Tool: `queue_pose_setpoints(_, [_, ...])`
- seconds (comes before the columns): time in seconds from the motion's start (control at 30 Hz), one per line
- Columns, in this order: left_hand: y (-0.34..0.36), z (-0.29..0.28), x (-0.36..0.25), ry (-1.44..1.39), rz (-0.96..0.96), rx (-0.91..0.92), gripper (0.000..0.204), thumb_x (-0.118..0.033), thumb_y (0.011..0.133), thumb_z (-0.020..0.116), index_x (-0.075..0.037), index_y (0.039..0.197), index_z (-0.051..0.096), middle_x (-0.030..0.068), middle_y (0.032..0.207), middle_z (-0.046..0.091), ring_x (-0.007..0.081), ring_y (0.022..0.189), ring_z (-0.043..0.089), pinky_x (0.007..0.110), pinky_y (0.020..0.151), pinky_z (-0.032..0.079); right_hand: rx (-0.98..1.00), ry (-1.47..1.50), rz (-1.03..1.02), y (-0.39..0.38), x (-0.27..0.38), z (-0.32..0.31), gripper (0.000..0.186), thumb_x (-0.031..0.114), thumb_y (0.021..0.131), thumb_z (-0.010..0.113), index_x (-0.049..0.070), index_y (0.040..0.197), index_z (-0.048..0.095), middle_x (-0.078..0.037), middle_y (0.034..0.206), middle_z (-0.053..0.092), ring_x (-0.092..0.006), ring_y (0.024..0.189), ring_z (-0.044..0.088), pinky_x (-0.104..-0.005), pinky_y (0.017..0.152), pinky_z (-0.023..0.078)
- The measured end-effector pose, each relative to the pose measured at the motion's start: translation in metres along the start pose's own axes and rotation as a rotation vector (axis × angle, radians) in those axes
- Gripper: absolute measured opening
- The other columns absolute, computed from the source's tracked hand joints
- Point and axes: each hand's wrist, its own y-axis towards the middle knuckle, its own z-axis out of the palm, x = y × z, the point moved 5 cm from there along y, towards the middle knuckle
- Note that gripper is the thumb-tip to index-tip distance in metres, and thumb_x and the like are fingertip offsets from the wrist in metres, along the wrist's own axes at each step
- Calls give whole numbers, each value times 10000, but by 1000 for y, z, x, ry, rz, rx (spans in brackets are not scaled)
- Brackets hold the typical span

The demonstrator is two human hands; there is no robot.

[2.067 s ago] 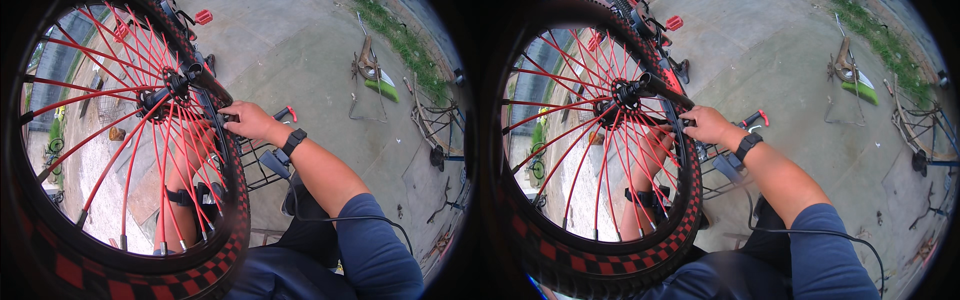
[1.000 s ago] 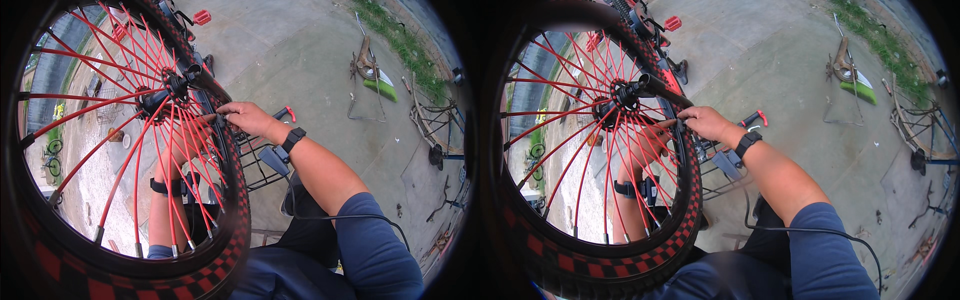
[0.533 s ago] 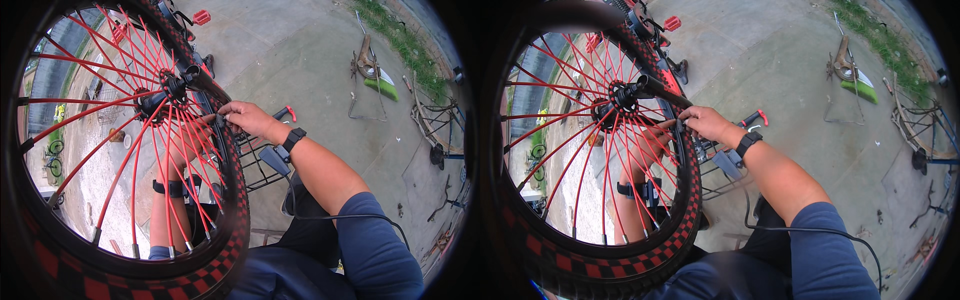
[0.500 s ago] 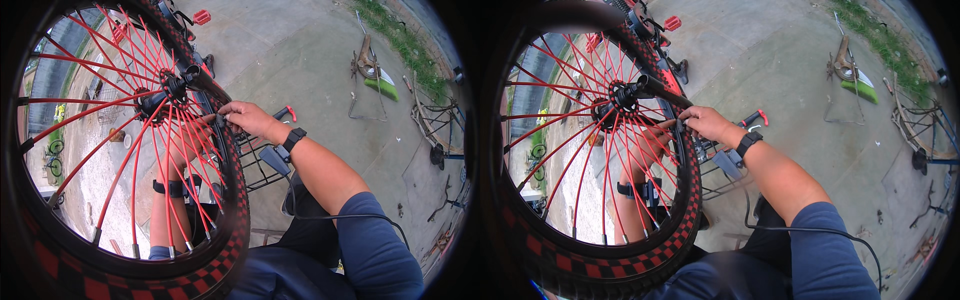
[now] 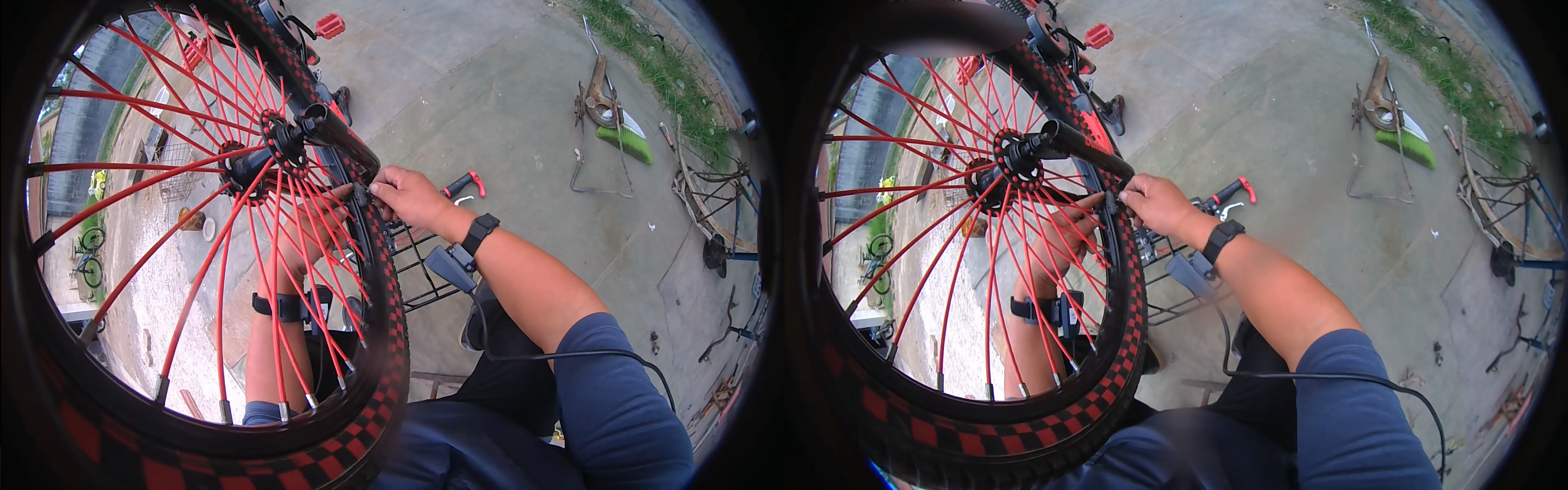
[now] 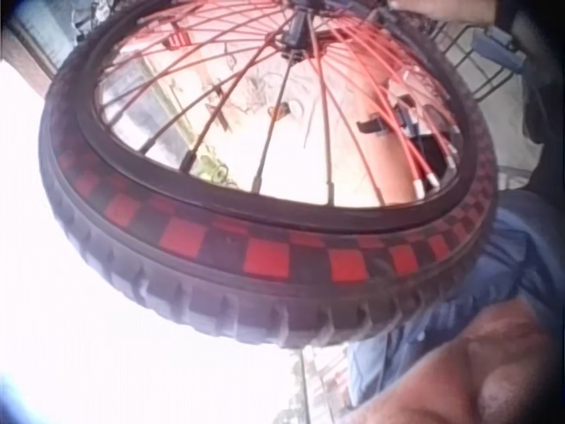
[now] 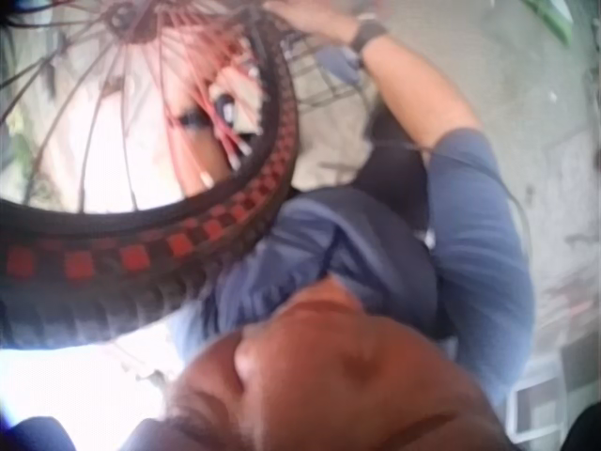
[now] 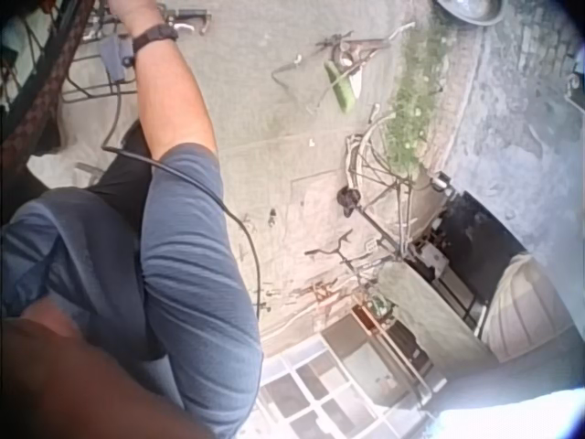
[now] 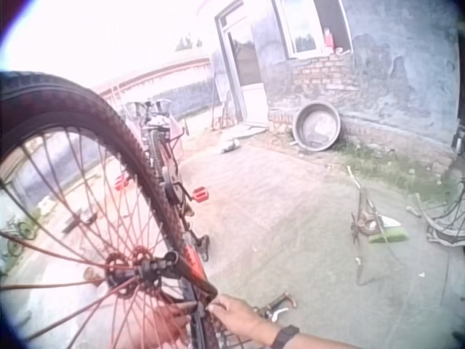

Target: The person adjusts the rear brake cable on a bicycle by hand, pulling and securing the cable near the brake caliper. They then rotate the wheel to check alignment and continue tightening the cable with their fingers.

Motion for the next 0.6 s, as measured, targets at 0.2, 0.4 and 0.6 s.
queue_pose_setpoints(0.2, [0,3,0,2,-3,-27,446,-101,1015,580,0,1449,548,-28,680,584,41,484,471,206,433,337,-158,-382,-216,8,2,1,357,313,1060,525,-6,918,594,-88,691,583,-184,609,586,-354,592,488])
queue_pose_setpoints(0.4, [1,2,3,-35,-59,-42,460,-106,1008,563,23,1448,535,-1,659,609,52,455,463,206,424,336,-164,-423,-134,9,5,4,396,342,1026,497,-20,933,629,-280,881,658,-497,889,614,-534,793,474])
queue_pose_setpoints(0.6, [-2,3,-4,-22,-100,-6,452,-110,1020,566,5,1455,533,-11,758,594,69,579,552,213,506,421,-176,-385,-182,4,8,2,393,331,1022,477,-26,955,628,-288,888,659,-501,909,609,-539,815,473])
